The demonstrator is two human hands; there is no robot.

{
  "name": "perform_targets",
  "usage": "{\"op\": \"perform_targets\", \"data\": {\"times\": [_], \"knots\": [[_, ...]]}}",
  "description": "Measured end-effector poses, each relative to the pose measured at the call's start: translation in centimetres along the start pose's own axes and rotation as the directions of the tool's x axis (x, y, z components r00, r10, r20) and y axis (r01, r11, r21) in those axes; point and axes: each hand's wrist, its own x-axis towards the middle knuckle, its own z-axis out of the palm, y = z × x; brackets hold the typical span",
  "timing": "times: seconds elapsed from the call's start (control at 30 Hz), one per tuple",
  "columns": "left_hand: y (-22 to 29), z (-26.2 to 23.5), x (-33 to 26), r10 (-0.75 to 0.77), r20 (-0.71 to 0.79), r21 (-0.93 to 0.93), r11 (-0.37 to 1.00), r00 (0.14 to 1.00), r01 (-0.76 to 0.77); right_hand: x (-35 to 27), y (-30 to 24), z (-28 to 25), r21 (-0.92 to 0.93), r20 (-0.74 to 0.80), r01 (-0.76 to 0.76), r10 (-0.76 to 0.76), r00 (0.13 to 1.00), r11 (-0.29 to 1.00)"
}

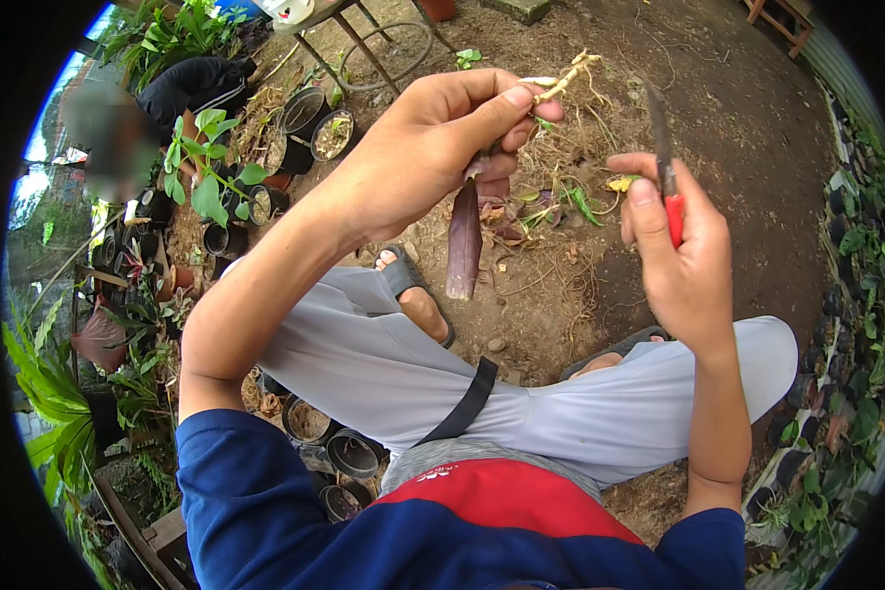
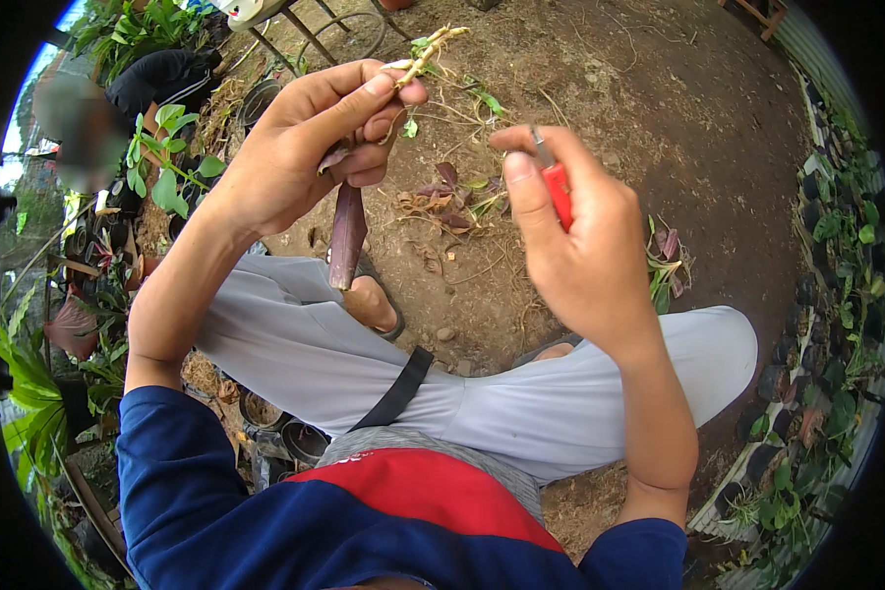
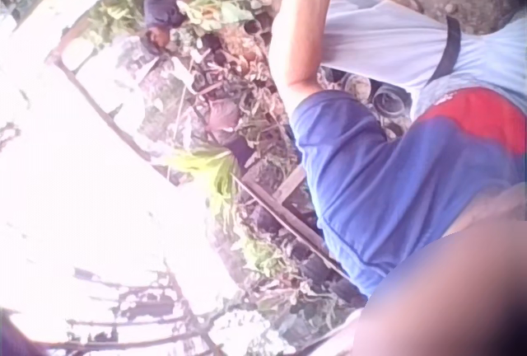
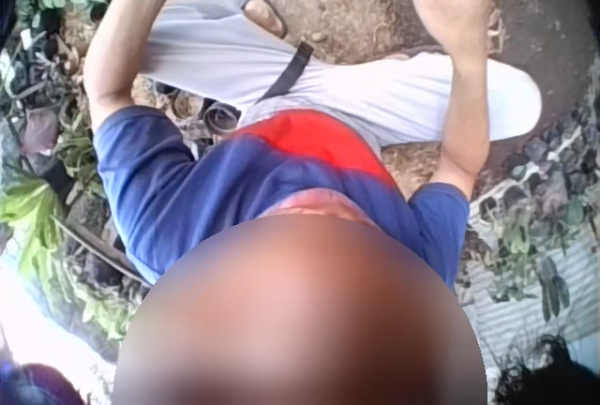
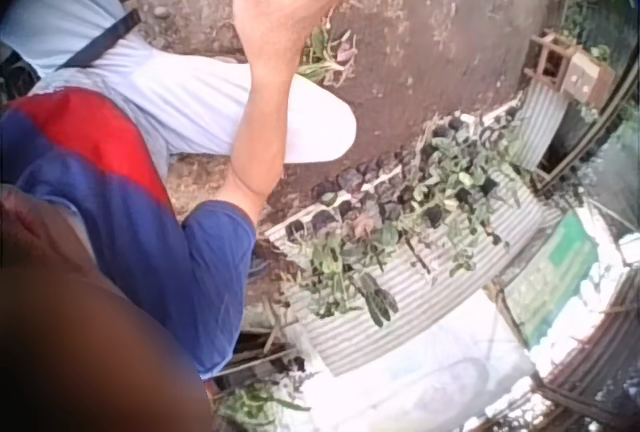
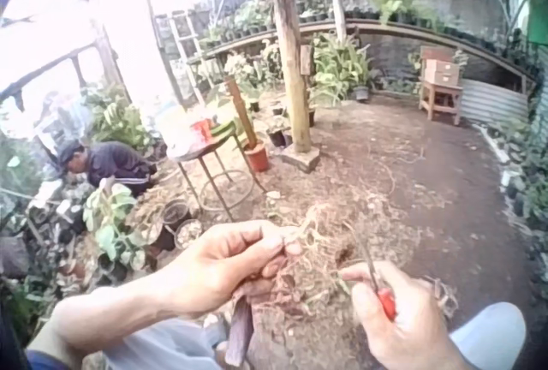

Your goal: The person sits on the ground and uses a red utility knife to trim roots and leaves from several small plants. The person handles each plant individually, cutting away excess material and placing trimmed pieces on the ground.

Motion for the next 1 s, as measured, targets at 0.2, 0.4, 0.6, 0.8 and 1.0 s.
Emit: {"op": "perform_targets", "data": {"times": [0.2, 0.4, 0.6, 0.8, 1.0], "knots": [[0.0, 1.4, 0.0, 0.023, 0.021, 0.197, 0.98, 1.0, -0.027, -0.6, 0.3, 0.8, -0.216, -0.033, 0.121, -0.131, 0.991, 0.969], [0.0, 2.1, 0.2, 0.08, 0.04, 0.356, 0.93, 0.996, -0.089, -0.9, 0.7, 1.5, -0.209, -0.05, 0.139, -0.153, 0.987, 0.968], [-0.5, 3.0, -0.1, 0.173, -0.057, 0.404, 0.905, 0.983, -0.136, -1.8, 0.7, 1.4, -0.199, -0.073, 0.103, -0.12, 0.99, 0.975], [-0.9, 3.6, -0.2, 0.446, -0.036, 0.635, 0.701, 0.894, -0.324, -2.3, 0.6, 1.4, -0.208, -0.102, 0.091, -0.114, 0.988, 0.974], [-1.1, 3.8, 0.4, 0.761, 0.246, 0.779, 0.214, 0.601, -0.589, -2.8, 0.2, 1.3, -0.247, -0.155, 0.057, -0.097, 0.983, 0.967]]}}
